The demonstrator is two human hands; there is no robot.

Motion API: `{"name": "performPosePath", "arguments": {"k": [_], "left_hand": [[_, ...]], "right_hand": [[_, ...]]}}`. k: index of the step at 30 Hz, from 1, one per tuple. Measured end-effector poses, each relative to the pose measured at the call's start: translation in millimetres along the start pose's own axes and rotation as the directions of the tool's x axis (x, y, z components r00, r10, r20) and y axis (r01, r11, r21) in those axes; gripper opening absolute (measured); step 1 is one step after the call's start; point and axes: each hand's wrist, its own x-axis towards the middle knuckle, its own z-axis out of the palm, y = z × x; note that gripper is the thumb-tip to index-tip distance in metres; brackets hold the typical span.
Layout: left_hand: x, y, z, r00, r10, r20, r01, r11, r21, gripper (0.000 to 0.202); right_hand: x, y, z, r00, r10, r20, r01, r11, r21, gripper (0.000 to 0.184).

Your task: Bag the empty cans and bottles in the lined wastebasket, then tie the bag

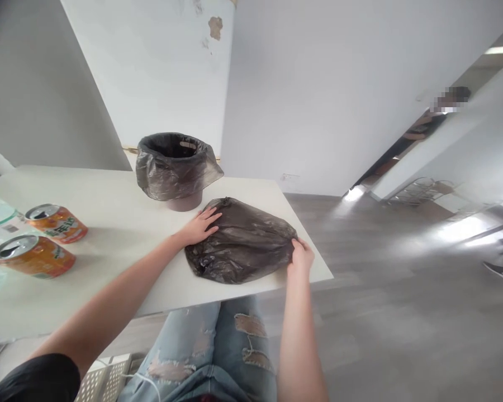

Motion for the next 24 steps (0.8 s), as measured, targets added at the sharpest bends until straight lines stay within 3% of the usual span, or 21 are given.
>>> {"name": "performPosePath", "arguments": {"k": [3,6,10,12,15,20,24], "left_hand": [[-0.7,-0.6,1.0,1.000,0.017,-0.003,-0.017,1.000,-0.011,0.068],[-0.5,1.2,1.8,1.000,0.006,-0.011,-0.007,1.000,-0.022,0.072],[0.1,3.9,0.4,0.999,0.024,-0.021,-0.025,0.999,-0.035,0.072],[-0.3,5.6,-1.8,0.999,0.053,-0.007,-0.053,0.998,-0.034,0.065],[-2.1,8.5,-6.1,0.997,0.075,0.032,-0.075,0.997,-0.026,0.056],[-5.8,10.4,-14.2,0.996,0.089,-0.002,-0.089,0.994,-0.067,0.057],[-7.3,11.8,-19.7,0.965,0.262,0.013,-0.259,0.957,-0.128,0.052]], "right_hand": [[-1.0,-9.3,-7.5,0.999,0.002,0.039,-0.001,1.000,-0.026,0.031],[-15.2,-10.3,-12.6,0.985,0.112,0.132,-0.114,0.993,0.011,0.021],[-49.8,2.7,-18.7,0.967,0.240,0.086,-0.249,0.962,0.114,0.021],[-65.8,11.6,-17.9,0.962,0.238,0.134,-0.261,0.947,0.189,0.025],[-74.4,23.6,-8.4,0.961,0.118,0.249,-0.182,0.950,0.253,0.033],[-47.0,32.2,8.5,0.978,-0.022,0.206,0.012,0.999,0.047,0.031],[-26.1,22.9,1.6,0.963,-0.087,0.254,0.082,0.996,0.032,0.029]]}}
